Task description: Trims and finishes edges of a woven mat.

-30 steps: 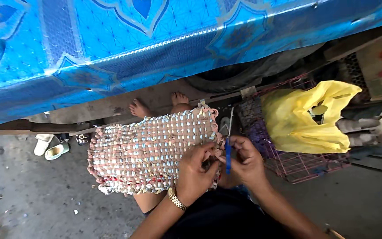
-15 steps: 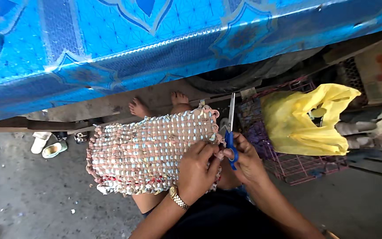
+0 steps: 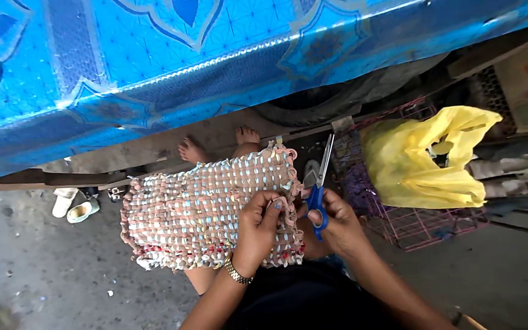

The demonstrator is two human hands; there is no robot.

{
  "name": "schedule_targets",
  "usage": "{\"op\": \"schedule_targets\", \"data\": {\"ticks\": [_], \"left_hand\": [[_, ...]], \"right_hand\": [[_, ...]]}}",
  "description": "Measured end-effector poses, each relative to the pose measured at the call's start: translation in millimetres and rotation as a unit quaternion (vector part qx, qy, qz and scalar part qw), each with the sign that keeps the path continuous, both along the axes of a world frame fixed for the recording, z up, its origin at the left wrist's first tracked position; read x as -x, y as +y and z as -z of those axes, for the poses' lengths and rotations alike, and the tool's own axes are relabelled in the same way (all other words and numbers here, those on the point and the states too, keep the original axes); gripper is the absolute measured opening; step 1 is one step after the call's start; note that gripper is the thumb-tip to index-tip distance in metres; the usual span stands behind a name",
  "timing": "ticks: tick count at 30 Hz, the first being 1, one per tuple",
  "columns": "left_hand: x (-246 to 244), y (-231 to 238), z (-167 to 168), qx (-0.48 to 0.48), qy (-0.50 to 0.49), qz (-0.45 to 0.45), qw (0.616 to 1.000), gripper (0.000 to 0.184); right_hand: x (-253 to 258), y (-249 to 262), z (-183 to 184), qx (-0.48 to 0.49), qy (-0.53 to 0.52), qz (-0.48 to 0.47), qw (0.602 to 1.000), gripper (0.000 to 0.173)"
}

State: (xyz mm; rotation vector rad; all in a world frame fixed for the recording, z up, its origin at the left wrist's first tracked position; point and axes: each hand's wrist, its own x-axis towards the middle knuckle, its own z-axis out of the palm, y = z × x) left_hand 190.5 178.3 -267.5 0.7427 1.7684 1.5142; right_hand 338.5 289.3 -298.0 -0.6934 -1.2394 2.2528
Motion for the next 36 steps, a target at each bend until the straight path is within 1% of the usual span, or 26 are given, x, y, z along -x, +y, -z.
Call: {"op": "schedule_targets", "data": {"ticks": [5, 7, 9, 12, 13, 16, 19, 23, 27, 30, 32, 33, 34, 36], "left_hand": [[4, -4, 2, -0.059, -0.069, 0.012, 0.996, 0.013], [3, -6, 5, -0.080, -0.058, 0.027, 0.995, 0.014], [2, -7, 7, -0.084, -0.031, 0.036, 0.995, 0.013], [3, -9, 9, -0.064, 0.017, 0.073, 0.995, 0.013], [4, -9, 10, -0.060, 0.025, 0.079, 0.995, 0.013], [4, -10, 10, -0.058, 0.005, 0.073, 0.996, 0.013], [7, -12, 10, -0.068, -0.017, 0.063, 0.996, 0.013], [9, -15, 11, -0.074, -0.037, 0.063, 0.995, 0.015], [10, -16, 11, -0.096, -0.028, 0.063, 0.993, 0.022], [5, -15, 9, -0.087, -0.024, 0.039, 0.995, 0.008], [0, -14, 6, -0.052, -0.006, 0.022, 0.998, 0.024], [-3, -12, 6, -0.035, 0.008, 0.012, 0.999, 0.029], [-6, -12, 6, -0.021, 0.019, 0.003, 1.000, 0.032], [-10, -10, 5, -0.009, 0.023, -0.011, 1.000, 0.030]], "right_hand": [[1, -2, -1, -0.013, 0.030, -0.029, 0.999, 0.042], [2, 0, -2, -0.023, 0.032, -0.034, 0.999, 0.042], [4, 1, -1, -0.041, 0.028, -0.017, 0.999, 0.045], [6, 2, 1, -0.073, 0.008, 0.003, 0.997, 0.059], [7, 4, 1, -0.073, 0.005, 0.006, 0.997, 0.061], [7, 7, -1, -0.051, 0.019, 0.001, 0.999, 0.059], [5, 8, 0, -0.034, 0.061, -0.018, 0.997, 0.056], [3, 9, -1, -0.053, 0.082, -0.036, 0.995, 0.057], [3, 9, -4, -0.063, 0.099, -0.051, 0.992, 0.057], [1, 10, -7, -0.065, 0.097, -0.055, 0.992, 0.058], [1, 10, -8, -0.063, 0.097, -0.058, 0.992, 0.058], [1, 10, -8, -0.060, 0.100, -0.061, 0.991, 0.058], [1, 9, -8, -0.055, 0.104, -0.063, 0.991, 0.057], [2, 9, -8, -0.053, 0.107, -0.065, 0.991, 0.057]]}}
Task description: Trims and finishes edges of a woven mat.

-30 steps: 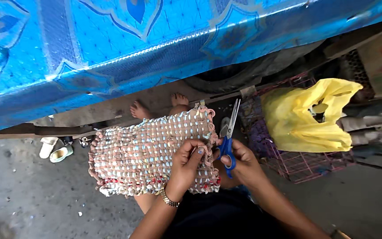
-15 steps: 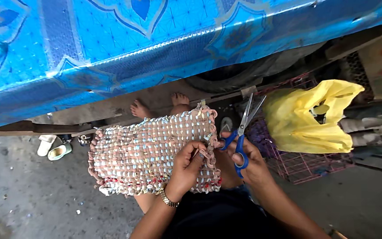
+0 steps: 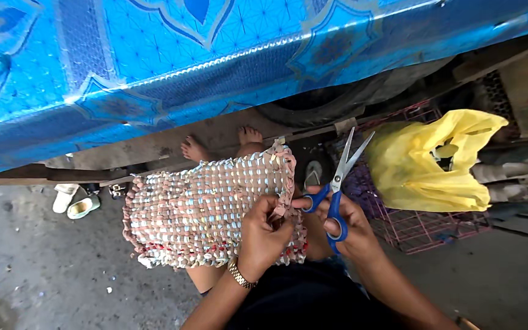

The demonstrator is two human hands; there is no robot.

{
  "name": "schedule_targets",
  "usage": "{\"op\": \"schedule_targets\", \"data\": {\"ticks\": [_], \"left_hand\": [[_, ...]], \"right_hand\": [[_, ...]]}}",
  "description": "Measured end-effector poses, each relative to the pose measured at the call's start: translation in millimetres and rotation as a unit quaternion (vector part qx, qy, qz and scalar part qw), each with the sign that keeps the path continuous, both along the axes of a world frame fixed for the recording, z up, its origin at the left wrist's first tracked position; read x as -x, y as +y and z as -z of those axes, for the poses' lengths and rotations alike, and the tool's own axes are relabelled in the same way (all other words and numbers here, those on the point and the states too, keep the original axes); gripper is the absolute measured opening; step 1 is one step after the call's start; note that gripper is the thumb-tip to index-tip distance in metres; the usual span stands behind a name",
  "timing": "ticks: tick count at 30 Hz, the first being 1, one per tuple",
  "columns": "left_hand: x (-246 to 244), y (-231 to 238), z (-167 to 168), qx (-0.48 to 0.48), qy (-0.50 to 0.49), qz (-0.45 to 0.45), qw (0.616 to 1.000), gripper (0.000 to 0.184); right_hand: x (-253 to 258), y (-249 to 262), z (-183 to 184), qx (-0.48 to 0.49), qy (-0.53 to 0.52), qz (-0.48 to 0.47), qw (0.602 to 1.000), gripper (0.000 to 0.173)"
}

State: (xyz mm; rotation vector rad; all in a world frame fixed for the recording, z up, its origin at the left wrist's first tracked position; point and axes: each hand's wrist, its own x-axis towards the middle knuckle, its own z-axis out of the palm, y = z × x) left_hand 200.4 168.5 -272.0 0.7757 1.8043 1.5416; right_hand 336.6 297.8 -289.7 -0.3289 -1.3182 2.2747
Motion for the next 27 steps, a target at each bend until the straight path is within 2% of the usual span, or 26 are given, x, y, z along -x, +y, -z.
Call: {"op": "schedule_targets", "data": {"ticks": [6, 7, 10, 14, 16, 19, 21, 24, 27], "left_hand": [[9, 1, -6, -0.018, -0.067, 0.025, 0.997, 0.023], [8, 1, -4, -0.013, -0.049, 0.028, 0.998, 0.021], [2, 1, 8, 0.017, 0.090, 0.031, 0.995, 0.014], [-3, 5, 12, 0.082, 0.239, 0.025, 0.967, 0.025], [-2, 6, 10, 0.078, 0.231, 0.030, 0.969, 0.030], [3, 7, 7, 0.015, 0.187, 0.041, 0.981, 0.036], [7, 11, 4, 0.022, 0.254, 0.043, 0.966, 0.033], [8, 20, 4, 0.098, 0.388, 0.076, 0.913, 0.030], [4, 25, 7, 0.130, 0.451, 0.082, 0.879, 0.029]], "right_hand": [[1, 3, 1, -0.010, 0.000, 0.002, 1.000, 0.058], [1, 3, 1, -0.015, 0.002, -0.003, 1.000, 0.059], [-1, 5, 2, -0.021, 0.007, -0.013, 1.000, 0.060], [-3, 6, 5, -0.027, -0.004, 0.004, 1.000, 0.061], [-4, 6, 7, -0.046, -0.032, 0.029, 0.998, 0.061], [-5, 7, 10, -0.081, -0.075, 0.067, 0.992, 0.062], [-6, 10, 12, -0.086, -0.086, 0.074, 0.990, 0.064], [-5, 11, 13, -0.085, -0.114, 0.086, 0.986, 0.065], [-3, 14, 14, -0.120, -0.133, 0.098, 0.979, 0.062]]}}
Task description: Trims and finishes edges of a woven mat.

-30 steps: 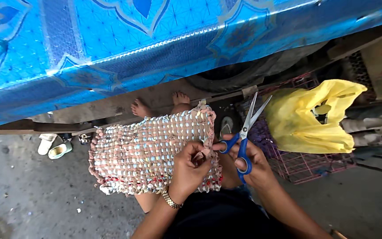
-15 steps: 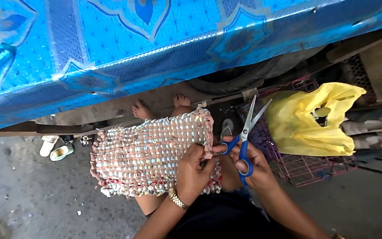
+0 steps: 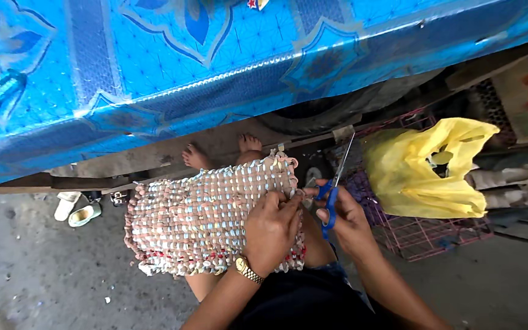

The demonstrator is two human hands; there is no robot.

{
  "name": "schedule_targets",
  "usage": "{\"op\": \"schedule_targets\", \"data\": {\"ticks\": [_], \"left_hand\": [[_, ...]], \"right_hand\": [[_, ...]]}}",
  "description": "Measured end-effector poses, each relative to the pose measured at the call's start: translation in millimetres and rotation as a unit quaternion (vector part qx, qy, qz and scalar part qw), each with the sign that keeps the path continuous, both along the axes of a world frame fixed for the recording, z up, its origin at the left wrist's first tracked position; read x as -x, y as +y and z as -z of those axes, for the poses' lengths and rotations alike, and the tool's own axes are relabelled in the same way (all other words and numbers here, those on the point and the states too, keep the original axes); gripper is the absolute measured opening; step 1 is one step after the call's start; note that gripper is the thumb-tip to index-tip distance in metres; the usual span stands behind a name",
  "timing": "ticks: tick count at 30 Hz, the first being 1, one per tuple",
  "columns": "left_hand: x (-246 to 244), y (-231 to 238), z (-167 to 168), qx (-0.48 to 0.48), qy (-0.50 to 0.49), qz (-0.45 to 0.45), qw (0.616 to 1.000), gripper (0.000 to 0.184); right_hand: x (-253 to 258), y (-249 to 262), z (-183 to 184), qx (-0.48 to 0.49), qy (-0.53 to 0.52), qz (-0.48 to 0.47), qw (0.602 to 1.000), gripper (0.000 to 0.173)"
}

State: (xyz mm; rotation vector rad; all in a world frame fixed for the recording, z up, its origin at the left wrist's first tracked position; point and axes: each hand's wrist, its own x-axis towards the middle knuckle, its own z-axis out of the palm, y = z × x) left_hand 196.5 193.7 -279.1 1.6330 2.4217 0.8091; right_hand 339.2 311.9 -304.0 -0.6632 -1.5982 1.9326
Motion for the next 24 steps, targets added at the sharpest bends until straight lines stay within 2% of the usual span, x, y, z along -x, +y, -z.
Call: {"op": "schedule_targets", "data": {"ticks": [2, 6, 9, 12, 14, 17, 21, 24], "left_hand": [[-1, 1, -1, 0.008, 0.004, -0.002, 1.000, 0.029], [11, 3, -11, -0.034, -0.076, -0.016, 0.996, 0.024], [34, 20, -18, -0.052, -0.044, -0.042, 0.997, 0.024], [66, 43, -28, 0.015, -0.009, 0.006, 1.000, 0.035], [84, 59, -31, 0.072, -0.006, 0.070, 0.995, 0.033], [98, 77, -26, 0.117, -0.073, 0.129, 0.982, 0.017], [105, 87, -34, 0.169, -0.246, 0.118, 0.947, 0.024], [105, 86, -39, 0.169, -0.273, 0.112, 0.940, 0.023]], "right_hand": [[1, 2, 1, -0.016, -0.007, 0.001, 1.000, 0.061], [8, 9, 4, 0.016, -0.021, 0.011, 1.000, 0.057], [18, 14, 3, 0.039, -0.022, 0.017, 0.999, 0.053], [26, 13, 0, 0.056, -0.017, 0.018, 0.998, 0.054], [30, 12, -1, 0.065, -0.011, 0.022, 0.998, 0.053], [32, 9, -1, 0.069, -0.008, 0.018, 0.997, 0.053], [32, 1, -4, 0.037, -0.002, 0.004, 0.999, 0.059], [35, -11, -11, 0.063, 0.045, 0.009, 0.997, 0.058]]}}
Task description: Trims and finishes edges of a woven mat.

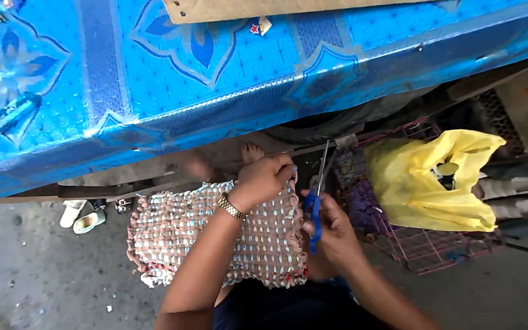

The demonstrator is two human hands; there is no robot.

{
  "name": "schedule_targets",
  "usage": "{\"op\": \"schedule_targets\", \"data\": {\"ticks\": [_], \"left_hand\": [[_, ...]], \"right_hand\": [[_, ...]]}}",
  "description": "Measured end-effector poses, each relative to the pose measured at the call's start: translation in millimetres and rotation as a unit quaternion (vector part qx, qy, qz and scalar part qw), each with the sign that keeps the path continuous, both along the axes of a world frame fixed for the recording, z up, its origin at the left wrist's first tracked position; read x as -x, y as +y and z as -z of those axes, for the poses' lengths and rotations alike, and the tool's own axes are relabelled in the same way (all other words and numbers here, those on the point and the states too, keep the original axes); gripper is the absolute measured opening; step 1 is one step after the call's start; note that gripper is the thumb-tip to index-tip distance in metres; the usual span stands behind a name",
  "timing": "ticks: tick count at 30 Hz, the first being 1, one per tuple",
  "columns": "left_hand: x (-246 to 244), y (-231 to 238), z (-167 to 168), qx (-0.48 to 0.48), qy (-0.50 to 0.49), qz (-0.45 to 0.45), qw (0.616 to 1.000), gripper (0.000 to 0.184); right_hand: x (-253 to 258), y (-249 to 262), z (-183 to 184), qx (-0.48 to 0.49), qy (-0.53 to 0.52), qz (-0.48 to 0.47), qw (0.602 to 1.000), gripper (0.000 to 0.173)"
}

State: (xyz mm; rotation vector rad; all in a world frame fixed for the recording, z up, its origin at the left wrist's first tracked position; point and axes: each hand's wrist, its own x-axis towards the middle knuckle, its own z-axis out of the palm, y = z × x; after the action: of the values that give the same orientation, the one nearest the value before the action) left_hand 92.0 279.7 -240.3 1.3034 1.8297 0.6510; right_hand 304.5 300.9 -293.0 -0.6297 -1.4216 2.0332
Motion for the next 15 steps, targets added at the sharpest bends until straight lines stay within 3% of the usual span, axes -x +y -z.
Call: {"op": "schedule_targets", "data": {"ticks": [4, 10, 15], "left_hand": [[1, -9, -4, -0.050, -0.118, -0.036, 0.991, 0.012], [9, -30, -13, -0.086, -0.275, -0.054, 0.956, 0.017], [14, -42, -14, -0.108, -0.326, -0.056, 0.938, 0.023]], "right_hand": [[6, -8, 0, -0.017, -0.016, 0.039, 0.999, 0.053], [4, -7, 0, -0.015, 0.002, 0.041, 0.999, 0.051], [1, -9, -1, -0.017, 0.024, 0.017, 0.999, 0.052]]}}
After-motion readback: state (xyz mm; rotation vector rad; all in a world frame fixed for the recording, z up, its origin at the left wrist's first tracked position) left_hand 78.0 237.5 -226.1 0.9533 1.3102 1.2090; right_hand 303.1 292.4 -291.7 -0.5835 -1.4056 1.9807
